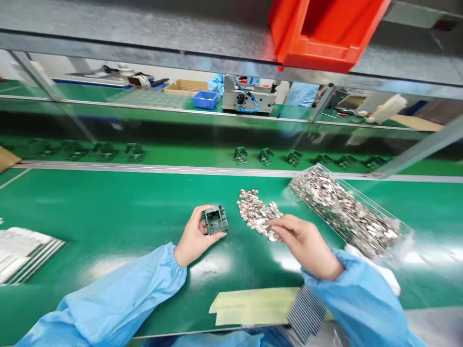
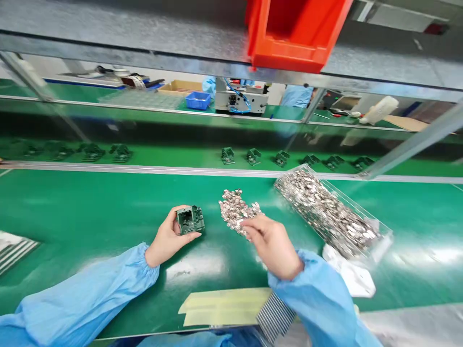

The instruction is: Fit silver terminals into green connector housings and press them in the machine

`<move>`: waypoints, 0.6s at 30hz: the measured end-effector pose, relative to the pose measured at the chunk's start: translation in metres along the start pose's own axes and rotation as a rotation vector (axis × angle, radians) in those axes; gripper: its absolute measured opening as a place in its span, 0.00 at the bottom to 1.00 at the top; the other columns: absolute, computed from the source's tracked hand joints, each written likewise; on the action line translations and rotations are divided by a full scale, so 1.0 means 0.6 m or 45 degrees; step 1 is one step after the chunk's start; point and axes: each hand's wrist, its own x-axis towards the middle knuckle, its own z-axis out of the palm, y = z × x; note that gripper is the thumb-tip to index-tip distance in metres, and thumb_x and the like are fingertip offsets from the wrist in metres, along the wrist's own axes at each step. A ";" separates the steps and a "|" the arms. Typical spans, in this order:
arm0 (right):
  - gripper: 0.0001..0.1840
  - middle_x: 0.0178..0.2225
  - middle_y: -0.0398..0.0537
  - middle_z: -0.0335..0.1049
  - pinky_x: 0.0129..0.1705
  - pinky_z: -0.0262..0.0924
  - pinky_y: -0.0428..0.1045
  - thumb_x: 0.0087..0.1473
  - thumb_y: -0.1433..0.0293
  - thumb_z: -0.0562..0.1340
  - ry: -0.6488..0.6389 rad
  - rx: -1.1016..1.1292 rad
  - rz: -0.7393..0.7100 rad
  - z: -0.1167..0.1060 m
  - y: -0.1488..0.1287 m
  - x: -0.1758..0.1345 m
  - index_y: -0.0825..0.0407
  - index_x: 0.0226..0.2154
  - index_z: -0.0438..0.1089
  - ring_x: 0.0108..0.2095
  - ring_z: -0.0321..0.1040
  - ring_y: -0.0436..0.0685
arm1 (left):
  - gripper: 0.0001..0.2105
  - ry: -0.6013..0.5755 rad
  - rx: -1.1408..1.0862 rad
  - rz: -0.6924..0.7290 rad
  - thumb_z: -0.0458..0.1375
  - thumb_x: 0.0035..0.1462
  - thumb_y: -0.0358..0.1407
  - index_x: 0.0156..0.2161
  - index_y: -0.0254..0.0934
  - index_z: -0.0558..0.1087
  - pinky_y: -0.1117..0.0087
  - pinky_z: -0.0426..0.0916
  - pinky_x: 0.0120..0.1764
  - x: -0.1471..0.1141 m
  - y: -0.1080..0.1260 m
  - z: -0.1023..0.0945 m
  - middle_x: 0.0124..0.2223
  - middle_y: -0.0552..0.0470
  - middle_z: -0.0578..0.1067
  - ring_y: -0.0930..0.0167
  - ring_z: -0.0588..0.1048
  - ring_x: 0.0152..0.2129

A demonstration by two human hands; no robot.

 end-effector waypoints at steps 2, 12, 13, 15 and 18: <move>0.11 0.31 0.47 0.74 0.34 0.67 0.50 0.58 0.65 0.58 0.098 0.124 -0.007 0.016 -0.021 -0.055 0.48 0.35 0.77 0.31 0.72 0.55 | 0.30 -0.065 -0.154 -0.060 0.69 0.43 0.39 0.50 0.41 0.61 0.64 0.75 0.43 -0.022 0.010 0.052 0.47 0.49 0.72 0.68 0.77 0.37; 0.08 0.26 0.43 0.73 0.30 0.61 0.47 0.49 0.67 0.65 0.645 0.524 0.390 0.111 -0.023 -0.150 0.50 0.33 0.66 0.27 0.68 0.53 | 0.26 -0.409 -0.263 -0.167 0.68 0.45 0.39 0.49 0.44 0.64 0.68 0.75 0.38 -0.093 0.048 0.162 0.41 0.52 0.75 0.69 0.77 0.35; 0.08 0.26 0.43 0.73 0.30 0.60 0.47 0.49 0.68 0.65 0.660 0.521 0.401 0.118 -0.022 -0.152 0.50 0.33 0.66 0.27 0.68 0.53 | 0.25 -0.422 -0.270 -0.176 0.68 0.46 0.39 0.49 0.44 0.64 0.68 0.75 0.37 -0.096 0.048 0.163 0.41 0.51 0.75 0.69 0.77 0.35; 0.08 0.26 0.42 0.72 0.31 0.59 0.48 0.49 0.68 0.65 0.671 0.516 0.424 0.128 -0.020 -0.154 0.50 0.33 0.65 0.27 0.67 0.53 | 0.24 -0.451 -0.287 -0.194 0.66 0.47 0.38 0.49 0.43 0.64 0.69 0.75 0.37 -0.099 0.045 0.163 0.43 0.50 0.74 0.69 0.77 0.35; 0.09 0.25 0.41 0.70 0.31 0.58 0.48 0.49 0.68 0.65 0.680 0.518 0.444 0.136 -0.019 -0.155 0.49 0.33 0.64 0.27 0.66 0.53 | 0.24 -0.510 -0.294 -0.207 0.65 0.49 0.37 0.50 0.44 0.64 0.69 0.75 0.38 -0.103 0.040 0.161 0.44 0.49 0.74 0.69 0.77 0.37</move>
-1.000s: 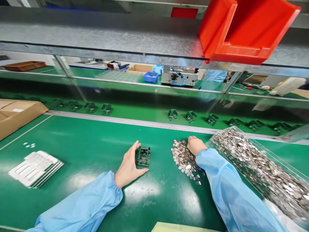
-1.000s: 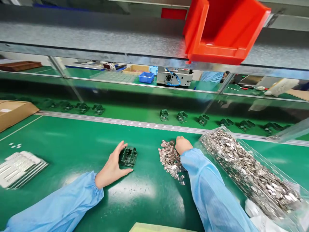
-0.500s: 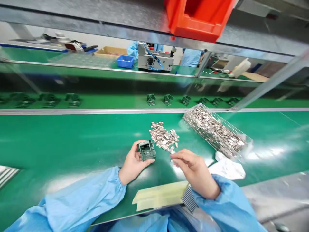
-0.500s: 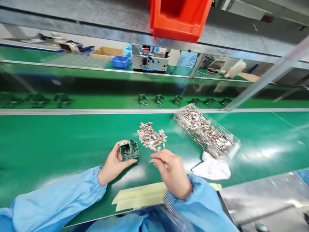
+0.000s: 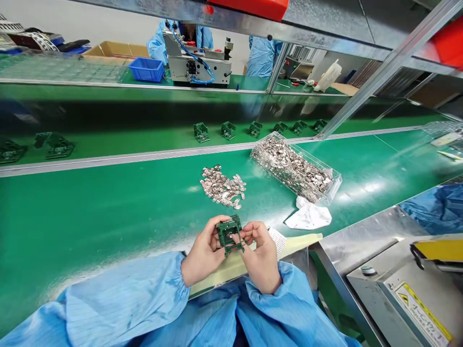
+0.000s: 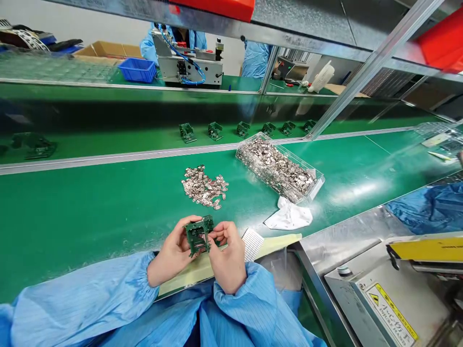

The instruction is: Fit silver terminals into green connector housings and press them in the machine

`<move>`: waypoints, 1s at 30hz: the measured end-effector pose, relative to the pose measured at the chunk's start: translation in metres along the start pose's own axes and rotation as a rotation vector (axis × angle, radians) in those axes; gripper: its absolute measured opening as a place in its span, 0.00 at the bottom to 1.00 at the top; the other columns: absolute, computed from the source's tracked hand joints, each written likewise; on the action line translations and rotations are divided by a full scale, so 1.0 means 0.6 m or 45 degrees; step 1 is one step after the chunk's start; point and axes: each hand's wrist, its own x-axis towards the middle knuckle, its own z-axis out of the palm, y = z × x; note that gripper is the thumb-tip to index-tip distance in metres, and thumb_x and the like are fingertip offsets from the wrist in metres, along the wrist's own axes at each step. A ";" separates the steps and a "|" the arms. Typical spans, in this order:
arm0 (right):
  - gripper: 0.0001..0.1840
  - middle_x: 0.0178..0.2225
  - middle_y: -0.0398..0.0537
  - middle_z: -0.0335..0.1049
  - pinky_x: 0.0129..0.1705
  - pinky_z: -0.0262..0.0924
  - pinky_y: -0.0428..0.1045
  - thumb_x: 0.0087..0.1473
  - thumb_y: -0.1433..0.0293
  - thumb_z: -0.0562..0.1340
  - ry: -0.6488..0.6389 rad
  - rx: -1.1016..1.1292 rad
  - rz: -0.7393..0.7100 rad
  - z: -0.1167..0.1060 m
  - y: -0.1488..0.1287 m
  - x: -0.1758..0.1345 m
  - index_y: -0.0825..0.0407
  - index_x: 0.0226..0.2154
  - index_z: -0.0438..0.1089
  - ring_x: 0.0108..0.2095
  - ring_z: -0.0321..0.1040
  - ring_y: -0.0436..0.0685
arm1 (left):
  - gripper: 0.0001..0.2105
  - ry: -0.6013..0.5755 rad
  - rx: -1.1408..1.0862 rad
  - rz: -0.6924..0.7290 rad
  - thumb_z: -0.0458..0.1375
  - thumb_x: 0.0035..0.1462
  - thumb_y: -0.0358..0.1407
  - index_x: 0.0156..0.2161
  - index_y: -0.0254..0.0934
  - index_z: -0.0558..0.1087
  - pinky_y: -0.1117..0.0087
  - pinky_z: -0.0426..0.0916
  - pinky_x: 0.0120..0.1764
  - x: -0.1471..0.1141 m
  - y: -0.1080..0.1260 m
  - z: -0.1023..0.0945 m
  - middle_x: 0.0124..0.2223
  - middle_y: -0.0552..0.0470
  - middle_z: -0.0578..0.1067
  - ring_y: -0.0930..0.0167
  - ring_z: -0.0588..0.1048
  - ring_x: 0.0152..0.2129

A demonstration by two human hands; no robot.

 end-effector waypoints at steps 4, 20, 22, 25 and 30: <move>0.09 0.25 0.40 0.69 0.31 0.59 0.48 0.50 0.68 0.64 -0.020 0.013 0.019 0.001 0.003 -0.001 0.49 0.33 0.61 0.27 0.65 0.53 | 0.21 -0.066 0.045 0.034 0.61 0.55 0.37 0.53 0.44 0.63 0.70 0.74 0.40 -0.002 -0.008 -0.008 0.47 0.48 0.73 0.69 0.77 0.39; 0.13 0.32 0.44 0.68 0.34 0.66 0.48 0.49 0.66 0.67 0.042 0.283 0.120 0.007 0.019 -0.012 0.49 0.36 0.65 0.34 0.67 0.54 | 0.14 0.073 0.096 0.058 0.57 0.60 0.39 0.49 0.38 0.65 0.74 0.71 0.39 -0.002 -0.004 -0.003 0.39 0.50 0.74 0.72 0.74 0.35; 0.13 0.30 0.44 0.68 0.33 0.65 0.47 0.48 0.66 0.68 0.042 0.320 0.155 0.007 0.019 -0.012 0.50 0.35 0.65 0.32 0.67 0.54 | 0.14 0.069 0.085 0.042 0.58 0.60 0.39 0.49 0.38 0.65 0.74 0.71 0.39 -0.004 -0.004 -0.002 0.40 0.50 0.74 0.72 0.74 0.35; 0.14 0.29 0.43 0.68 0.31 0.64 0.46 0.45 0.66 0.70 0.057 0.365 0.191 0.006 0.018 -0.011 0.50 0.33 0.66 0.30 0.67 0.53 | 0.15 0.051 0.061 0.007 0.58 0.59 0.40 0.49 0.38 0.65 0.74 0.71 0.37 -0.007 -0.005 -0.002 0.39 0.50 0.74 0.72 0.73 0.34; 0.11 0.26 0.42 0.68 0.28 0.63 0.45 0.45 0.67 0.70 -0.001 0.475 0.248 0.008 0.016 -0.012 0.51 0.30 0.68 0.26 0.65 0.51 | 0.18 0.051 0.056 -0.049 0.58 0.60 0.42 0.52 0.38 0.64 0.74 0.70 0.35 -0.012 -0.009 -0.001 0.39 0.50 0.73 0.72 0.72 0.32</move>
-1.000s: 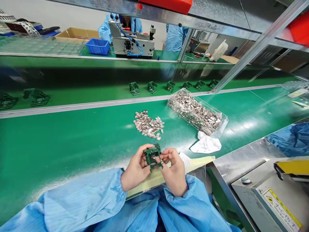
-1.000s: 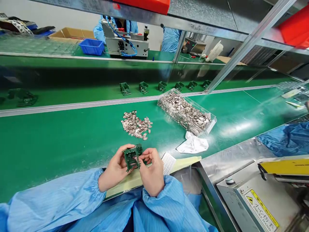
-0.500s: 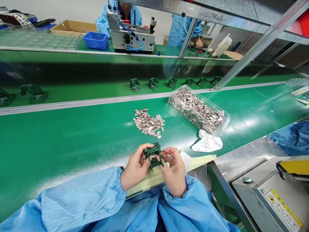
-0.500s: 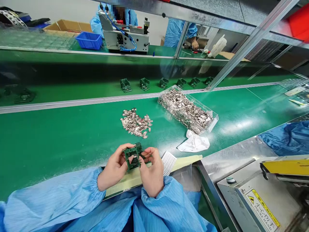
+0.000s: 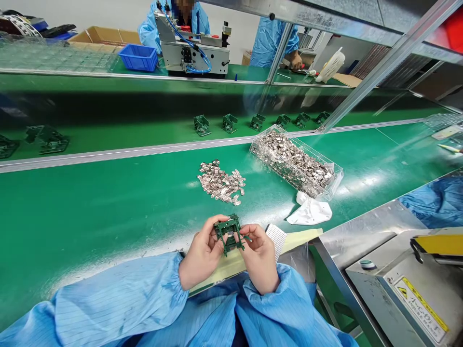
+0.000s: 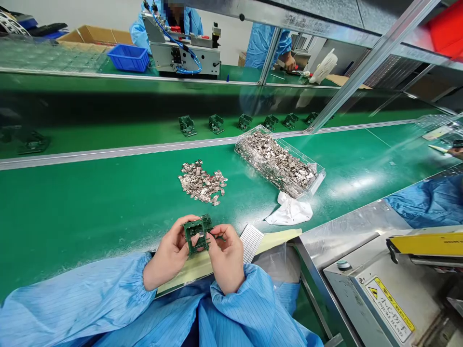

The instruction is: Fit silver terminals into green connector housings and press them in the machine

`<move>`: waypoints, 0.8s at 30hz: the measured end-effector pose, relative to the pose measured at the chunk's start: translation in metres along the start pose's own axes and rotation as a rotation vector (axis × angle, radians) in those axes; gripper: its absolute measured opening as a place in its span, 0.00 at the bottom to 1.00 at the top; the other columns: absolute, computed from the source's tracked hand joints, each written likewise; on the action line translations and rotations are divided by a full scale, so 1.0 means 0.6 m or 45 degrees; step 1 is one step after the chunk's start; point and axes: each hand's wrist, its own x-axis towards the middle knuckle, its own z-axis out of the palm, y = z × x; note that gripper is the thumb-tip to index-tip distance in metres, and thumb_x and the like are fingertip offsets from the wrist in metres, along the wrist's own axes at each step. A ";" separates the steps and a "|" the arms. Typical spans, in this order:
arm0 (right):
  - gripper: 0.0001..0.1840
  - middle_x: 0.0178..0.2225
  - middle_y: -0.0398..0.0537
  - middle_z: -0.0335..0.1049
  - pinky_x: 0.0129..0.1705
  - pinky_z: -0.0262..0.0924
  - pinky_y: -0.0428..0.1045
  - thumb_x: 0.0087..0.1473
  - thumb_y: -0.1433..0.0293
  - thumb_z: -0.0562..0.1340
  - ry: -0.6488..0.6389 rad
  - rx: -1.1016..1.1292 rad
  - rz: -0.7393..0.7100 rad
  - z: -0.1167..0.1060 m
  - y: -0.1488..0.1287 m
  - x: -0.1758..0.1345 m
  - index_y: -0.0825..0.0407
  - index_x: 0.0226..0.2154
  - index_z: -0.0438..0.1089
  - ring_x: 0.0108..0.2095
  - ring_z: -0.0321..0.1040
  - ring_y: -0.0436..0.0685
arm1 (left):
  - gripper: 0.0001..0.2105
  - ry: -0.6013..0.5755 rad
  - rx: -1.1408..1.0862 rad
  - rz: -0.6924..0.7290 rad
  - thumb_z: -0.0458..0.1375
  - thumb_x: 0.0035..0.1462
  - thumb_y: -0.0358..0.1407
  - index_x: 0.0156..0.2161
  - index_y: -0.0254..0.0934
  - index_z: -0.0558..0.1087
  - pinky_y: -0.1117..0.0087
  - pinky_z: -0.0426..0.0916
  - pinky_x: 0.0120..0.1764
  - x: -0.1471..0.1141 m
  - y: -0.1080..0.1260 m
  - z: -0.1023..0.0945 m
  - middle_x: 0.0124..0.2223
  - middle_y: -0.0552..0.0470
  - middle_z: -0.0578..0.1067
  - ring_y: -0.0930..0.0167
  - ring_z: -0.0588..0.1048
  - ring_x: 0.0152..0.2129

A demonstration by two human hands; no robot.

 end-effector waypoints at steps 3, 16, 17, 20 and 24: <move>0.11 0.25 0.41 0.67 0.27 0.62 0.44 0.45 0.68 0.70 0.008 0.008 -0.006 0.004 0.000 -0.002 0.51 0.28 0.67 0.26 0.64 0.50 | 0.17 0.007 0.011 0.004 0.57 0.60 0.41 0.52 0.39 0.63 0.74 0.70 0.35 -0.001 0.000 0.000 0.38 0.51 0.72 0.73 0.71 0.31; 0.15 0.24 0.41 0.64 0.26 0.58 0.44 0.41 0.66 0.70 0.071 0.009 -0.016 0.008 0.002 -0.007 0.51 0.22 0.62 0.24 0.60 0.50 | 0.14 0.025 0.080 0.082 0.57 0.60 0.39 0.49 0.39 0.65 0.74 0.70 0.36 -0.007 0.011 0.007 0.39 0.50 0.72 0.72 0.72 0.33; 0.15 0.24 0.41 0.64 0.26 0.58 0.44 0.41 0.65 0.70 0.070 0.018 -0.023 0.005 -0.001 -0.010 0.51 0.23 0.62 0.24 0.60 0.50 | 0.14 0.010 0.075 0.076 0.57 0.60 0.39 0.49 0.39 0.65 0.74 0.70 0.35 -0.009 0.012 0.010 0.39 0.50 0.72 0.72 0.72 0.33; 0.15 0.26 0.42 0.66 0.26 0.59 0.45 0.44 0.62 0.70 0.072 0.022 -0.057 -0.017 -0.010 -0.027 0.50 0.25 0.64 0.25 0.61 0.51 | 0.14 -0.082 0.067 0.045 0.56 0.61 0.39 0.50 0.39 0.65 0.74 0.70 0.34 -0.016 0.015 0.021 0.39 0.51 0.71 0.73 0.71 0.31; 0.16 0.29 0.45 0.69 0.31 0.62 0.47 0.50 0.56 0.67 0.361 -0.130 -0.157 -0.103 -0.003 -0.064 0.51 0.31 0.68 0.29 0.65 0.53 | 0.16 -0.204 0.056 0.032 0.56 0.61 0.39 0.53 0.39 0.64 0.72 0.72 0.37 -0.009 0.016 0.039 0.42 0.49 0.71 0.72 0.71 0.34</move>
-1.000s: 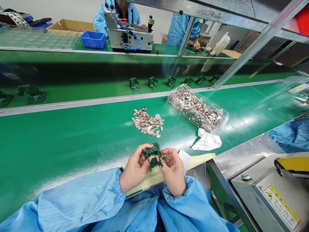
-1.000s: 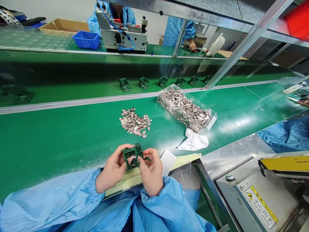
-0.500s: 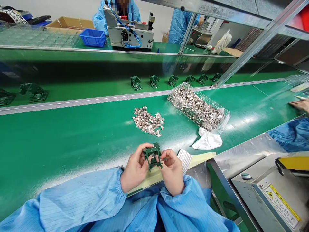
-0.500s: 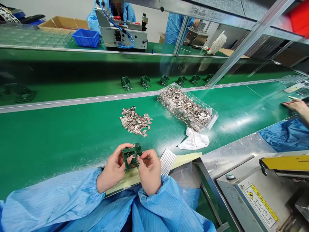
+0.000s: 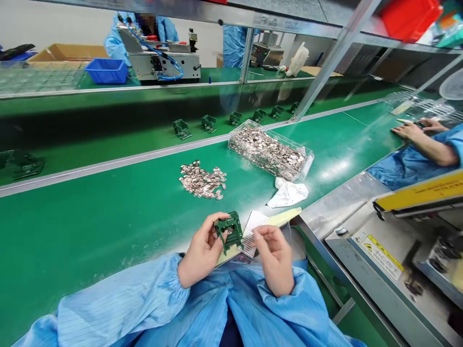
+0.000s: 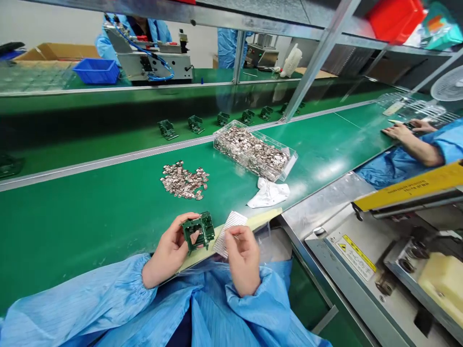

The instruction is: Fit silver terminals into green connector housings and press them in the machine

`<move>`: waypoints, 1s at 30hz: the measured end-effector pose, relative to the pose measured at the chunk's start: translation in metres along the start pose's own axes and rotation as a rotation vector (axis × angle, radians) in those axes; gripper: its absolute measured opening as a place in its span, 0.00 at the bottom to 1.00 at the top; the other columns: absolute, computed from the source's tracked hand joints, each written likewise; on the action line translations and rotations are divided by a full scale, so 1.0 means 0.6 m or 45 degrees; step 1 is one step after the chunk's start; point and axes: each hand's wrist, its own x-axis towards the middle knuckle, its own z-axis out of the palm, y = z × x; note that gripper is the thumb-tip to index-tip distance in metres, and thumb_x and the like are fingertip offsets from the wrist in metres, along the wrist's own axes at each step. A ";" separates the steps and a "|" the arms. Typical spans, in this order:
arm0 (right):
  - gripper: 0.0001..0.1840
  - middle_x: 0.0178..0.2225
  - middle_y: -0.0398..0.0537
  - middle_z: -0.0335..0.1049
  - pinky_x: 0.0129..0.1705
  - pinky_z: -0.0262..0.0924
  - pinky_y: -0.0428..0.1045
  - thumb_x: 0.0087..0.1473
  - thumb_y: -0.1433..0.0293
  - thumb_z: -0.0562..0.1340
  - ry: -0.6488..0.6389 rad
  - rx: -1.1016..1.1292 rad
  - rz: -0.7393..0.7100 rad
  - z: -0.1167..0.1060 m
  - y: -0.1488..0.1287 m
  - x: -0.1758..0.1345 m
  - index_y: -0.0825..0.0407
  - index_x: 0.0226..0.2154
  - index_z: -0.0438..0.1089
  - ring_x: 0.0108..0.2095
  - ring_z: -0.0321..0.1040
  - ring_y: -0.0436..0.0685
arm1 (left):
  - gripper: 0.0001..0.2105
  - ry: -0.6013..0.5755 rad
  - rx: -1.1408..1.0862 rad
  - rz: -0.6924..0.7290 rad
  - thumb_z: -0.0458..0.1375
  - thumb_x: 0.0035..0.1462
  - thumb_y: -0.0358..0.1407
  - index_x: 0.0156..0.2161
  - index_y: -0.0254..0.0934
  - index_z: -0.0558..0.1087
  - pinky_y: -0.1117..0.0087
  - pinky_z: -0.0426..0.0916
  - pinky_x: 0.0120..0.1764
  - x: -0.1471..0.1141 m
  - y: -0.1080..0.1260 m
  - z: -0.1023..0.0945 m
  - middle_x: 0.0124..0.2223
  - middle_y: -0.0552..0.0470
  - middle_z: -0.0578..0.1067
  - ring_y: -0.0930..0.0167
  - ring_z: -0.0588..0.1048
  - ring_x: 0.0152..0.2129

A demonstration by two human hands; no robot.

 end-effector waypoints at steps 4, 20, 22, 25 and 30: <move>0.23 0.24 0.45 0.68 0.26 0.60 0.47 0.50 0.48 0.65 0.192 -0.207 0.097 -0.086 0.053 -0.016 0.52 0.30 0.70 0.24 0.62 0.53 | 0.18 -0.074 -0.072 -0.003 0.57 0.59 0.39 0.53 0.37 0.63 0.69 0.73 0.39 0.039 -0.001 0.038 0.43 0.48 0.71 0.70 0.72 0.36; 0.28 0.20 0.43 0.65 0.29 0.56 0.47 0.56 0.47 0.57 -0.279 -0.267 -0.083 -0.056 0.136 -0.008 0.51 0.17 0.67 0.25 0.61 0.52 | 0.22 -0.211 -0.225 -0.096 0.61 0.54 0.37 0.51 0.37 0.60 0.70 0.74 0.34 0.099 -0.028 0.130 0.42 0.48 0.71 0.71 0.72 0.34; 0.27 0.18 0.43 0.65 0.26 0.55 0.47 0.56 0.50 0.57 -0.344 -0.338 -0.058 -0.068 0.148 -0.006 0.51 0.16 0.69 0.21 0.61 0.52 | 0.22 -0.221 -0.213 -0.106 0.61 0.54 0.37 0.52 0.37 0.60 0.71 0.74 0.33 0.099 -0.026 0.130 0.42 0.48 0.71 0.71 0.72 0.34; 0.23 0.13 0.41 0.63 0.20 0.50 0.46 0.54 0.55 0.62 -0.374 -0.444 -0.002 -0.087 0.146 -0.005 0.50 0.15 0.70 0.15 0.59 0.51 | 0.21 -0.228 -0.203 -0.088 0.60 0.56 0.39 0.52 0.37 0.61 0.72 0.73 0.34 0.099 -0.026 0.130 0.43 0.47 0.71 0.70 0.72 0.36; 0.12 0.19 0.42 0.71 0.22 0.55 0.47 0.52 0.60 0.66 -0.215 -0.577 -0.021 -0.116 0.075 -0.003 0.48 0.23 0.75 0.18 0.63 0.53 | 0.21 -0.211 -0.169 -0.037 0.59 0.57 0.41 0.53 0.36 0.61 0.70 0.72 0.39 0.094 -0.032 0.124 0.42 0.47 0.71 0.70 0.72 0.36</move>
